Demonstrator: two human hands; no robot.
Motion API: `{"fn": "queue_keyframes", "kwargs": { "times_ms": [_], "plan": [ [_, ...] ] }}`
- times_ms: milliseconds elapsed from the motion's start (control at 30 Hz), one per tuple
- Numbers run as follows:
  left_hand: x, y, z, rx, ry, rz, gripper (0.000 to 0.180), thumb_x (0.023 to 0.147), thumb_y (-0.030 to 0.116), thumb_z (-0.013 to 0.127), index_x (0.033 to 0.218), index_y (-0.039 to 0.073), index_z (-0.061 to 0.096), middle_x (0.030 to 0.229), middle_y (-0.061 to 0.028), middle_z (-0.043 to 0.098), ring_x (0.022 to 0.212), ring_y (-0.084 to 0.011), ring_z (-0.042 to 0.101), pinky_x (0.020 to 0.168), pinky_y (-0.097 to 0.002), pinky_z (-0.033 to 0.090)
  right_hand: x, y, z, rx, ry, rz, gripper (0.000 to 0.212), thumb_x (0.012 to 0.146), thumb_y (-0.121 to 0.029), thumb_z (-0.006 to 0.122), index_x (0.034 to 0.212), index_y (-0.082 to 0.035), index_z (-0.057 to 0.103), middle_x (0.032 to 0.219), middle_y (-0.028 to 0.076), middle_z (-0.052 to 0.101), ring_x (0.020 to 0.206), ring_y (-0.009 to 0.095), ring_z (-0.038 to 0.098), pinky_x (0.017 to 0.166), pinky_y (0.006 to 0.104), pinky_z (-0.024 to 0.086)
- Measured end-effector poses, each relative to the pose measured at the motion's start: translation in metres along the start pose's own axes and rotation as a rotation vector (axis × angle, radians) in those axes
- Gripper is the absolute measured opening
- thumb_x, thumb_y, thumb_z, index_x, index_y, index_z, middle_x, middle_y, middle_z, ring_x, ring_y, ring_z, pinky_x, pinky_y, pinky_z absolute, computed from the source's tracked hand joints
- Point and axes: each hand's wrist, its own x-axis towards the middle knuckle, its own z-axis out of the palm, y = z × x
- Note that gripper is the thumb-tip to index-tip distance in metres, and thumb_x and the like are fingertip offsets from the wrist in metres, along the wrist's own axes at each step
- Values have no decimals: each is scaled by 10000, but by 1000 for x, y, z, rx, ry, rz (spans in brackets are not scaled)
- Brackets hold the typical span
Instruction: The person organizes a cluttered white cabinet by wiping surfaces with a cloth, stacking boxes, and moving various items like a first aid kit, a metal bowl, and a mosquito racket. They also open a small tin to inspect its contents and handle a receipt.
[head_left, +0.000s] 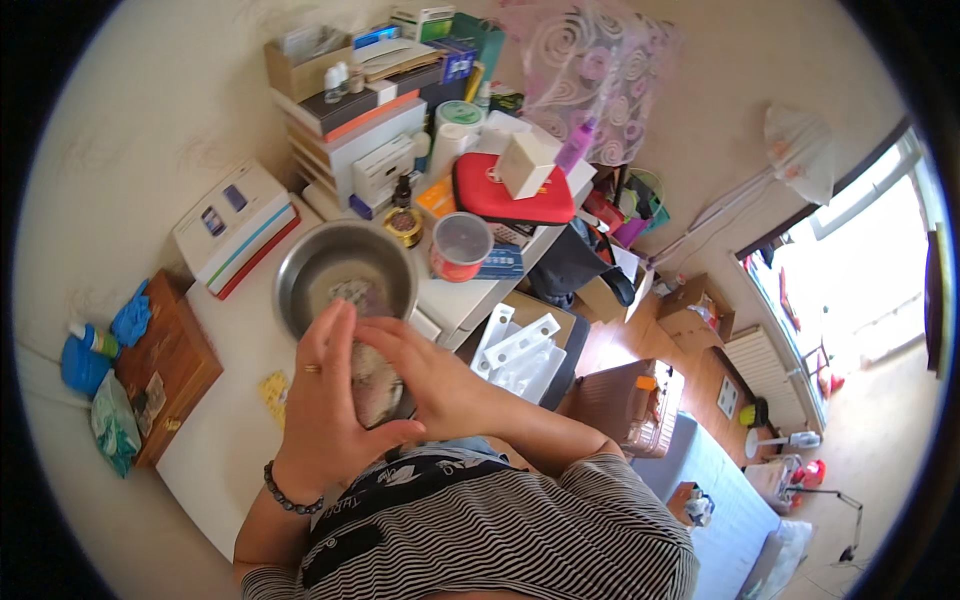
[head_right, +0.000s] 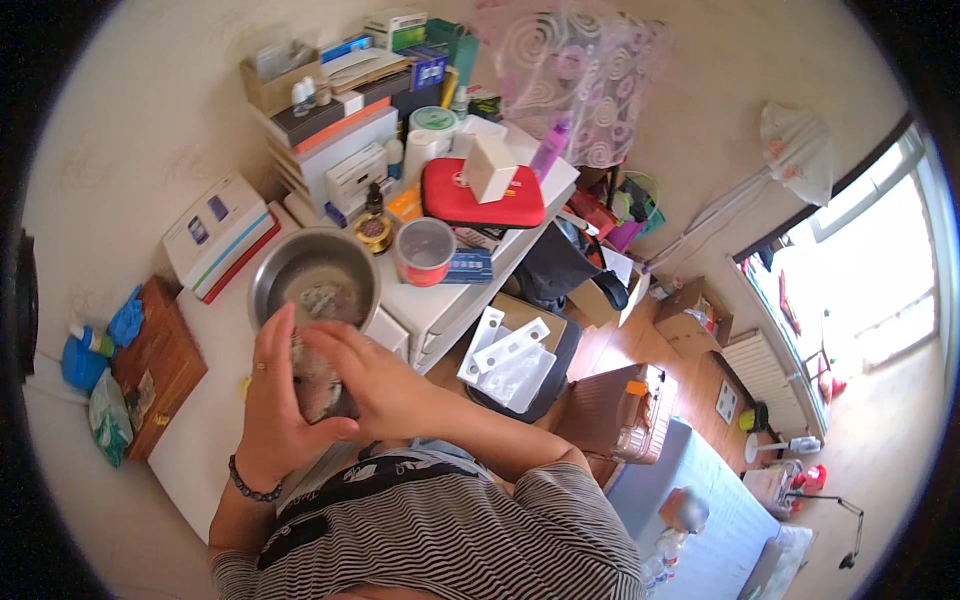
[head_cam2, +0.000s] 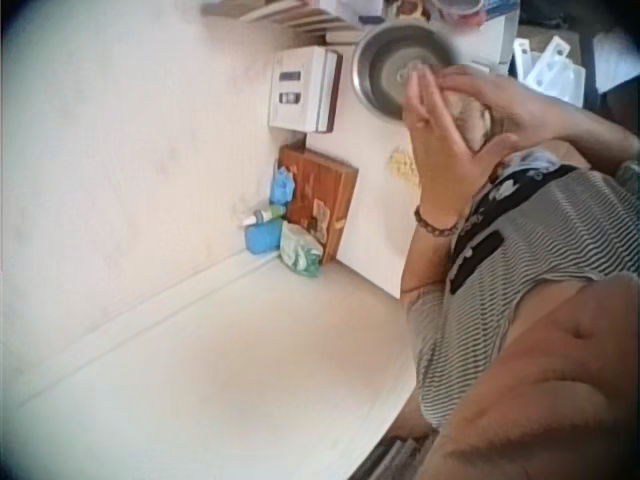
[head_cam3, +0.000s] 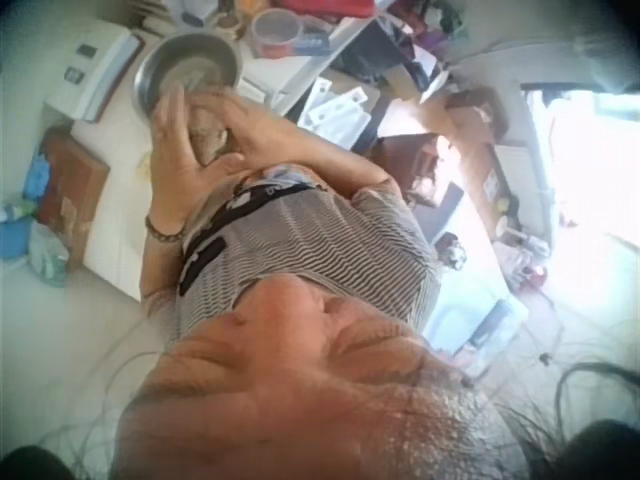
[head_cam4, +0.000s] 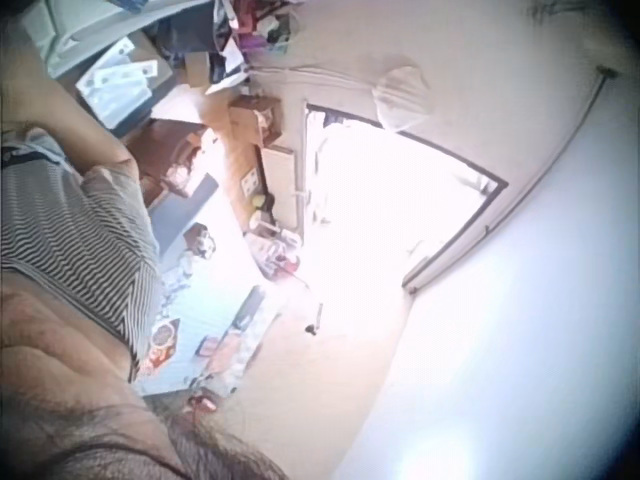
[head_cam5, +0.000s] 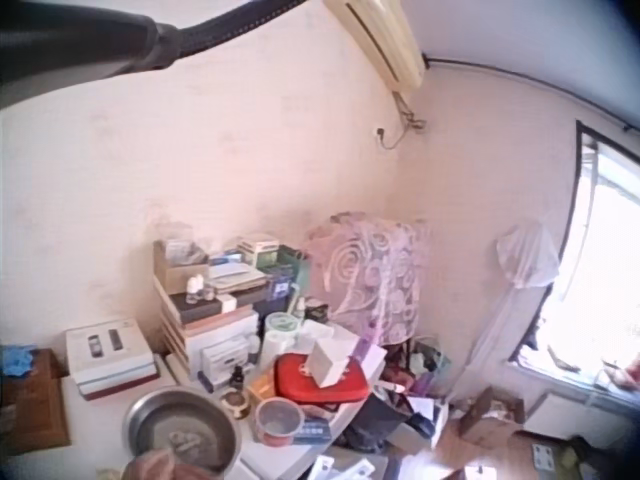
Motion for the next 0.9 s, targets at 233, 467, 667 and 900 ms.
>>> {"fn": "queue_keyframes", "kwargs": {
  "times_ms": [233,467,667,900],
  "plan": [
    [44,-2,23,-45,-72,-2,792,822,255,723,1436,-17,304,1475,-214,338,1362,-365,335,1114,-427,273,-64,69,-125,-46,886,64,990,553,-186,907,1363,-34,360,1355,141,434,1257,275,465,1051,394,391],
    [50,-7,40,-193,-120,-102,648,808,84,695,1381,-6,407,1405,-180,444,1325,-336,402,1106,-398,302,-57,166,-224,-237,1024,203,956,537,-98,905,1322,-40,363,1273,121,449,1170,227,501,1020,348,414],
    [36,-20,29,-133,-24,-214,640,782,29,692,1370,26,439,1397,-160,467,1307,-315,431,1090,-384,335,-21,209,-209,-368,989,315,992,502,-106,935,1318,-31,376,1254,118,467,1171,241,470,1034,338,375],
    [-12,-53,9,-99,138,-332,590,814,65,690,1350,30,447,1350,-164,483,1251,-329,468,1046,-376,383,-33,232,-225,-217,766,266,1092,598,-3,857,1475,-49,208,1422,164,351,1283,261,396,1084,402,342]
  ]
}}
